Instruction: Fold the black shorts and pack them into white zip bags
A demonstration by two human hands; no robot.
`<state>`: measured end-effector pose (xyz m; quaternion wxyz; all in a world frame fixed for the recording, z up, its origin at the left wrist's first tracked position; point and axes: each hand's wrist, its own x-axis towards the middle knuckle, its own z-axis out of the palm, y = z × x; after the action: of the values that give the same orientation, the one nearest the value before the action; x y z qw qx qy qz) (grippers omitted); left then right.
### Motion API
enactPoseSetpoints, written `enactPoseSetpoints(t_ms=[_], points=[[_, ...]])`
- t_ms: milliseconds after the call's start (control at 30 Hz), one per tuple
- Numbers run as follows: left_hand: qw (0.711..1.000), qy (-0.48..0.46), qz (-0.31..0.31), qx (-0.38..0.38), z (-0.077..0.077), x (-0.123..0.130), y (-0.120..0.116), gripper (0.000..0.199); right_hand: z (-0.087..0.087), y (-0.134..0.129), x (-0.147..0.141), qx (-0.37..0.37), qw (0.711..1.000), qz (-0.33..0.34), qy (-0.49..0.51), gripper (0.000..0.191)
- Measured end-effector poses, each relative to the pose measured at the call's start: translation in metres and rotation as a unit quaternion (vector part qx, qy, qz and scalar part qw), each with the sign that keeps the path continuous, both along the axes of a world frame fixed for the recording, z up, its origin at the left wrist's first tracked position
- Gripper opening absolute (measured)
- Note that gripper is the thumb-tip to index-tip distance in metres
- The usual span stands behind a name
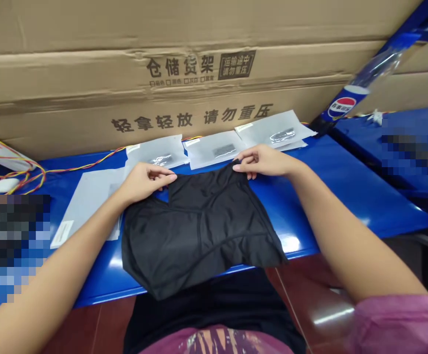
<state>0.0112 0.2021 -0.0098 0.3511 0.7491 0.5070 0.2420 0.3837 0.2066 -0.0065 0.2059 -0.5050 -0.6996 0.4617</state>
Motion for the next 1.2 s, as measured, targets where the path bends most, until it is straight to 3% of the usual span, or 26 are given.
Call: enactPoseSetpoints(t_ms=[567,700,833,933,1067,1200], points=[[1.000,-0.022,-0.006,-0.012,0.000,-0.002,0.000,0.055,-0.002,-0.001,0.004,-0.014,1.000,0.020,0.007,0.052],[0.999,-0.022,0.006,0.028,0.013,-0.001,-0.007,0.051,0.007,-0.007,0.002,0.045,0.999,0.010,-0.022,0.040],[0.994,-0.005,0.004,0.108,0.040,0.003,-0.037,0.038,0.023,-0.032,0.000,0.163,0.985,-0.033,-0.052,0.032],[0.984,0.025,-0.036,0.170,0.047,0.004,-0.073,0.025,0.022,-0.064,0.005,0.252,0.965,-0.047,-0.054,0.025],[0.952,0.111,-0.140,0.247,0.032,0.004,-0.123,0.023,0.000,-0.116,0.016,0.275,0.958,0.007,-0.077,0.031],[0.915,0.162,-0.122,0.350,0.013,0.004,-0.174,0.040,-0.018,-0.174,0.019,0.311,0.945,-0.029,-0.091,0.036]])
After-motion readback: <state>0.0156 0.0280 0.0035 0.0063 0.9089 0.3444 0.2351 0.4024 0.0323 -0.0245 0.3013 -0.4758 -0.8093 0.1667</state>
